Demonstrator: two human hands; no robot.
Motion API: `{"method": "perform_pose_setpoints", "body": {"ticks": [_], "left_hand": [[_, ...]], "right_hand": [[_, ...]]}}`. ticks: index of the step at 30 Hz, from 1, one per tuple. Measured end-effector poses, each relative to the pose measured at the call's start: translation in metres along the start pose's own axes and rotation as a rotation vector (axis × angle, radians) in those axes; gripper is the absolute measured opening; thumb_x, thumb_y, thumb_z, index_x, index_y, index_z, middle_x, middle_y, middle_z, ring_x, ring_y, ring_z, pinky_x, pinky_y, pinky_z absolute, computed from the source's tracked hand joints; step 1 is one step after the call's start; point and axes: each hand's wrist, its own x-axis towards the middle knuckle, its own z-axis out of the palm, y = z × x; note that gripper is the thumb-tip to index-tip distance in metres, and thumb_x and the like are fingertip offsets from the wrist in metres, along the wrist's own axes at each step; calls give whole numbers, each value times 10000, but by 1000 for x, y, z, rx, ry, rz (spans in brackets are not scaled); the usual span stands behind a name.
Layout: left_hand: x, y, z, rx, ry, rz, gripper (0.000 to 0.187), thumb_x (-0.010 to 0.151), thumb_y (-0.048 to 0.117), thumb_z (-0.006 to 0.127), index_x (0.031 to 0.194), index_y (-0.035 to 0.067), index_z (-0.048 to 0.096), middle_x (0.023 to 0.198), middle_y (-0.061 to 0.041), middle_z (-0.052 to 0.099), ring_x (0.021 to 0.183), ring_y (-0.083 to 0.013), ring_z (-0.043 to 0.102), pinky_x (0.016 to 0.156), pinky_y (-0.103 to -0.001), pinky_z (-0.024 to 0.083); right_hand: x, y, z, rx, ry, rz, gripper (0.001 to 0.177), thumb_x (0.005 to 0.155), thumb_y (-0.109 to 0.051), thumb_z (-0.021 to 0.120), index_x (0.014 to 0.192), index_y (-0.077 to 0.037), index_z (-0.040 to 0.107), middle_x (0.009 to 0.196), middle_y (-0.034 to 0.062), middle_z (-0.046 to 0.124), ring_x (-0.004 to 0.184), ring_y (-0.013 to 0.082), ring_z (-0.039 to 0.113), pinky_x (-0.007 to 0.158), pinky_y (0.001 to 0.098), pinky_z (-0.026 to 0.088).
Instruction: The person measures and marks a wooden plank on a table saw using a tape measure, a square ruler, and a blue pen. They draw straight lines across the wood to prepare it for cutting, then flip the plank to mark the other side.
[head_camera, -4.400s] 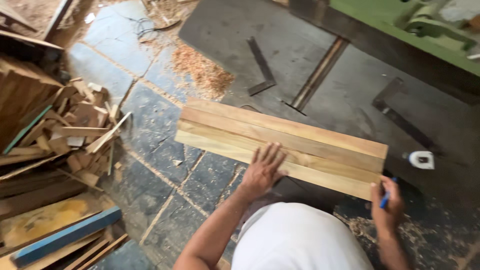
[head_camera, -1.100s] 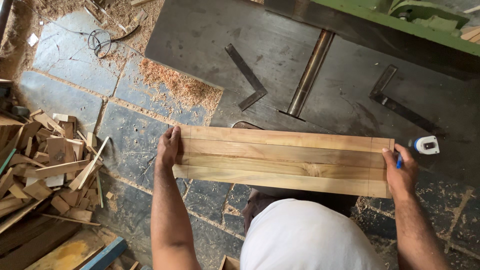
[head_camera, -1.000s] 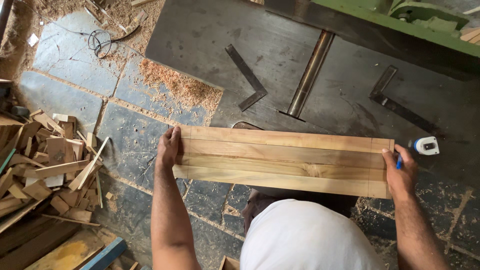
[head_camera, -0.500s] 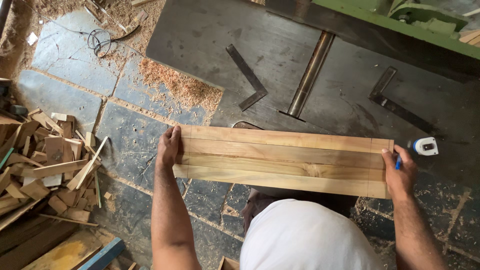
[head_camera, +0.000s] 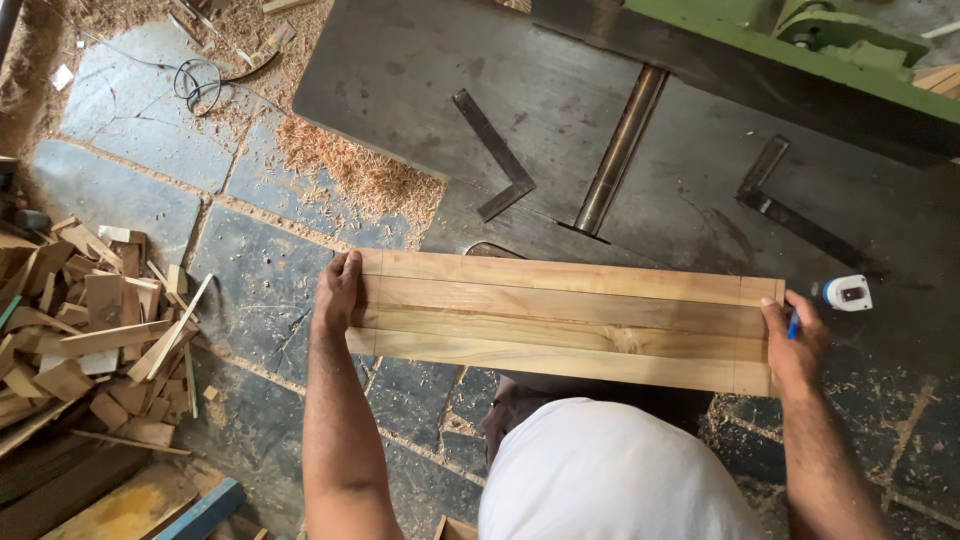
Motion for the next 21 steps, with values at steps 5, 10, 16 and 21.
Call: {"method": "perform_pose_setpoints", "body": {"ticks": [5, 10, 16, 21], "left_hand": [[0, -6, 0, -84, -48, -36, 443, 1072, 404, 529, 1203, 21, 708, 733, -21, 596, 626, -108, 513, 589, -310, 452], [5, -11, 2, -66, -33, -20, 451, 1068, 411, 534, 1252, 35, 702, 808, -55, 645, 691, -136, 557, 642, -327, 488], [5, -8, 3, 32, 4, -75, 524, 1030, 460, 508, 1357, 72, 636, 1215, -142, 712, 1109, -254, 663, 959, -395, 523], [8, -17, 5, 45, 30, 27, 512, 1048, 444, 519, 1316, 33, 663, 1153, -159, 740, 1071, -264, 686, 942, -398, 536]], "right_hand": [[-1, 2, -2, -85, 7, -31, 423, 1026, -213, 760, 1352, 33, 651, 1116, 121, 709, 1007, 168, 646, 883, 306, 512], [-4, -5, -1, -71, 20, -17, 430, 1021, -230, 757, 1354, 21, 652, 1125, 122, 714, 1013, 171, 653, 885, 313, 519], [-9, -13, -2, -112, 18, -6, 409, 1028, -253, 746, 1344, -8, 663, 1126, 105, 712, 1020, 171, 658, 872, 313, 527], [-6, -7, -1, -151, 29, -43, 415, 1027, -261, 756, 1339, -1, 669, 1102, 115, 711, 991, 183, 645, 866, 324, 514]]}}
